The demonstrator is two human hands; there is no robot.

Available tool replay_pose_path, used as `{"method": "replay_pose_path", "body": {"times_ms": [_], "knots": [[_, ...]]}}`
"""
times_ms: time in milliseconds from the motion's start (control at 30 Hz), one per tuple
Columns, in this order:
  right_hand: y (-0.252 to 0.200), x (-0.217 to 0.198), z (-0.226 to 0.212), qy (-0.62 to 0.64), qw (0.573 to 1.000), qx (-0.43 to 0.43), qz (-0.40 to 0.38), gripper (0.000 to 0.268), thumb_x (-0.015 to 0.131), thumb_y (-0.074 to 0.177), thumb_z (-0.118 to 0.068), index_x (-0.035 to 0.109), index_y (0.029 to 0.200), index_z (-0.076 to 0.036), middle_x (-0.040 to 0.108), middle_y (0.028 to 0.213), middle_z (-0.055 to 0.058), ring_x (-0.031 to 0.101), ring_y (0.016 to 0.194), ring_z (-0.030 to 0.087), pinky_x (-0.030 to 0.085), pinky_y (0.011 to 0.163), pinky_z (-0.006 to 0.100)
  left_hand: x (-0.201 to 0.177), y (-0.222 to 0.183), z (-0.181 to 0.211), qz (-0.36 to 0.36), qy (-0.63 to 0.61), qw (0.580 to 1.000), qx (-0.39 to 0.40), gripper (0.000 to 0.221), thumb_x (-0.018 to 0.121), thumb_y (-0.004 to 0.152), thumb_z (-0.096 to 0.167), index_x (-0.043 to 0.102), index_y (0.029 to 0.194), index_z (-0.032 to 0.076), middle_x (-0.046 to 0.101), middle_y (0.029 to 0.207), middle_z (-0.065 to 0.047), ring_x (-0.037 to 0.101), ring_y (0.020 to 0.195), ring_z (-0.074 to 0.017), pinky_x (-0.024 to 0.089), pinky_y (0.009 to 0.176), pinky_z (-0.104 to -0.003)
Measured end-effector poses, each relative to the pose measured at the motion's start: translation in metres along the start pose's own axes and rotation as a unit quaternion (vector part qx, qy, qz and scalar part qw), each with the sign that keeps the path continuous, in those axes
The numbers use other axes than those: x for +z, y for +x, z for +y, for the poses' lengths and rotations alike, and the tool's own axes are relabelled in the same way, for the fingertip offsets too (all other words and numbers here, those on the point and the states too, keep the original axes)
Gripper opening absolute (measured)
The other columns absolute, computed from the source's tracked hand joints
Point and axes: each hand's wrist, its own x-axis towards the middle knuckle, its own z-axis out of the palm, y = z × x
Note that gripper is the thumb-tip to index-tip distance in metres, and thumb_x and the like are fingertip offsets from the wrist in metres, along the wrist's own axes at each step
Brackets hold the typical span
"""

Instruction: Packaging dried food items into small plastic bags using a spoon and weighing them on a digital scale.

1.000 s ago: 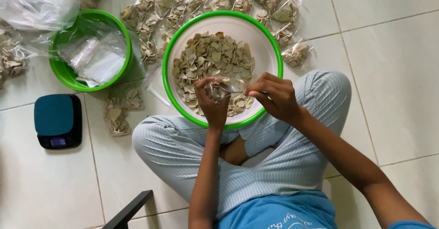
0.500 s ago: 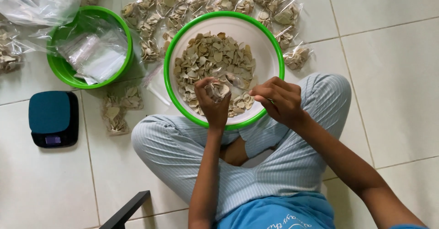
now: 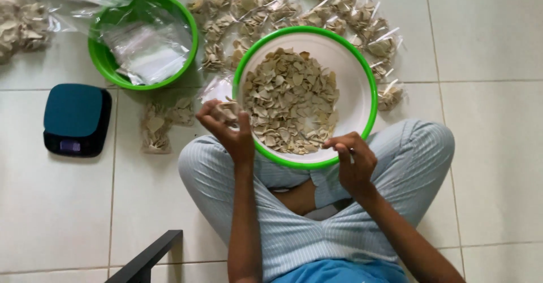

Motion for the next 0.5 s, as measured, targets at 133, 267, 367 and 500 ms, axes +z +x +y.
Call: {"method": "replay_pose_path", "body": {"times_ms": [133,267,367,500], "knots": [[-0.036,0.026,0.005,0.012,0.997,0.032,-0.064,0.031,0.055,0.107,-0.019,0.074,0.085,-0.008,0.074,0.076,0.005,0.064,0.061,0.025,0.052,0.058,0.033,-0.069,0.066,-0.037,0.074,0.078,0.994,0.034,0.054,0.072,0.088,0.021,0.044,0.133,0.010,0.046,0.125,-0.013,0.047,0.120,-0.0290,0.039,0.109,-0.045],[-0.061,0.038,0.028,-0.041,0.992,0.015,-0.121,0.024,0.061,0.104,-0.018,0.073,0.085,-0.010,0.072,0.075,0.005,0.066,0.064,0.030,0.054,0.058,0.036,-0.138,0.126,-0.074,0.135,0.229,0.960,0.091,0.041,0.066,0.098,0.020,0.045,0.131,0.006,0.042,0.123,-0.019,0.046,0.118,-0.0386,0.038,0.110,-0.052],[-0.064,0.041,0.031,-0.092,0.987,0.010,-0.130,0.023,0.063,0.103,-0.022,0.072,0.084,-0.014,0.069,0.072,0.000,0.065,0.063,0.027,0.054,0.059,0.035,-0.180,0.161,-0.113,0.168,0.282,0.940,0.094,0.036,0.064,0.101,0.019,0.046,0.129,0.007,0.041,0.123,-0.018,0.045,0.119,-0.0413,0.035,0.111,-0.052],[-0.069,0.045,0.035,-0.159,0.978,-0.002,-0.133,0.018,0.066,0.100,-0.027,0.074,0.087,-0.018,0.062,0.070,-0.001,0.063,0.063,0.025,0.053,0.060,0.035,-0.221,0.203,-0.160,0.191,0.368,0.906,0.082,0.036,0.069,0.099,0.014,0.049,0.127,0.004,0.048,0.120,-0.022,0.050,0.115,-0.0454,0.043,0.102,-0.056]]}}
